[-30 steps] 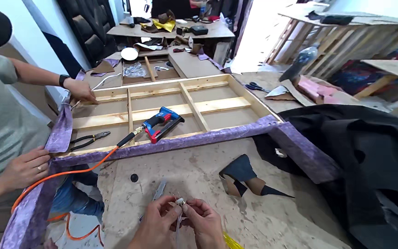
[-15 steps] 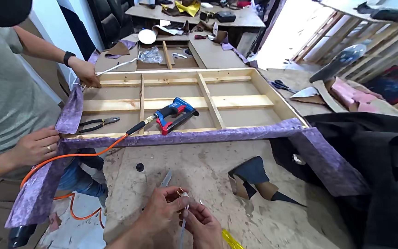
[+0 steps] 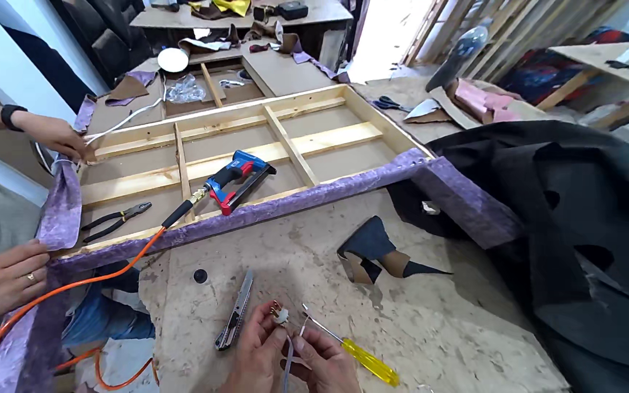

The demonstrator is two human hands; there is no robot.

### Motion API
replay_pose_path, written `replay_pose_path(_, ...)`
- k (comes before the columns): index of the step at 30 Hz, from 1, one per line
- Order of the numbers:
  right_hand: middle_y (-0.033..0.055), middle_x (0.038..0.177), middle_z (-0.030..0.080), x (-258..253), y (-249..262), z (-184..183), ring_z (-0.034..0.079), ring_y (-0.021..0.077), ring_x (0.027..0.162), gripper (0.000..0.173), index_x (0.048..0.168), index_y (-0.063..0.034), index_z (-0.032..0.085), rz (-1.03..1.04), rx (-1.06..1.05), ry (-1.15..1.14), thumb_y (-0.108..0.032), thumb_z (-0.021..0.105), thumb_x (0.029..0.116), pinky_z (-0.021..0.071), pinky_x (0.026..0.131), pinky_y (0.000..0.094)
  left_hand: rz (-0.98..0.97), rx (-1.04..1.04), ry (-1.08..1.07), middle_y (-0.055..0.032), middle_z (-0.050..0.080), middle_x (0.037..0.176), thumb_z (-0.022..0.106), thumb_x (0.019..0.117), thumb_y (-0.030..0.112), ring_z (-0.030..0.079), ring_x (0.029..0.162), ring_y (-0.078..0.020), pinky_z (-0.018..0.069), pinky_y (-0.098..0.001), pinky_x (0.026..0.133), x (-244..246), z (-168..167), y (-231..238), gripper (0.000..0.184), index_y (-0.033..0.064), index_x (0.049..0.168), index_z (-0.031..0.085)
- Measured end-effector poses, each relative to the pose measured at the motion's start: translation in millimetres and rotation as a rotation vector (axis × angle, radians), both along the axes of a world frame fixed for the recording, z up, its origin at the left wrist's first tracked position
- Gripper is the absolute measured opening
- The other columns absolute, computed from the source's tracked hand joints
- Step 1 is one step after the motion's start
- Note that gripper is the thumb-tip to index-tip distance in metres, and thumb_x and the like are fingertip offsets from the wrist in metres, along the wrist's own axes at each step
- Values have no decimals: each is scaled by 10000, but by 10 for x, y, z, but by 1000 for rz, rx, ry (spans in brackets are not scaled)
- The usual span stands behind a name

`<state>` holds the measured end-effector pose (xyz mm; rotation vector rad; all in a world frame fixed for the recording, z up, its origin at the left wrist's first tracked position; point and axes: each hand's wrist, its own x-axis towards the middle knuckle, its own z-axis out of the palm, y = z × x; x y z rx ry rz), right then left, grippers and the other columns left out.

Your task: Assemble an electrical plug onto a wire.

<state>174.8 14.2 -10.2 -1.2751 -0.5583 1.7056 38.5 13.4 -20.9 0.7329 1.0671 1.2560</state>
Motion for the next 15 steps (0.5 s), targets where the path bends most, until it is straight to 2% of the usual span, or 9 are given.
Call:
replay_pose_path(3, 150, 880, 746, -17, -18, 30, 748, 240, 767, 110, 1013, 44, 650, -81, -90, 65, 9, 546, 1013, 649, 688, 416, 40, -26, -174, -92, 677, 1095, 470, 995, -26, 685, 874, -146, 594, -330, 790, 21, -85, -19, 420, -43, 1411, 422)
replay_pose_path(6, 142, 855, 751, -3, -64, 45, 751, 233, 748, 160, 1010, 28, 642, -153, -125, 115, -18, 493, 1048, 650, 684, 406, 89, -50, -306, -80, 677, 1065, 448, 996, -49, 693, 866, -155, 602, -345, 797, 68, -86, -68, 394, -22, 1390, 441)
replay_pose_path(10, 147, 856, 756, 9, -57, 70, 757, 234, 756, 184, 1010, 19, 637, -204, -134, 147, -55, 479, 1070, 650, 680, 400, 116, -80, -379, -89, 680, 1037, 439, 1000, -57, 695, 847, -163, 605, -343, 768, 113, -47, -48, 339, -6, 1335, 451)
replay_pose_path(12, 144, 868, 756, 22, -31, 76, 759, 235, 763, 147, 1023, 26, 634, -186, -94, 81, -36, 505, 1056, 652, 680, 402, 86, -55, -317, -91, 672, 1041, 447, 1003, -50, 692, 850, -161, 601, -339, 776, 116, -45, 5, 340, 9, 1336, 412)
replay_pose_path(15, 114, 832, 750, 56, -49, 77, 756, 214, 707, 67, 1017, 52, 649, -100, 119, -169, 62, 619, 958, 668, 656, 396, 11, 33, -85, -99, 679, 1077, 545, 953, -27, 703, 870, -178, 609, -369, 800, 49, -46, 59, 478, -31, 1398, 371)
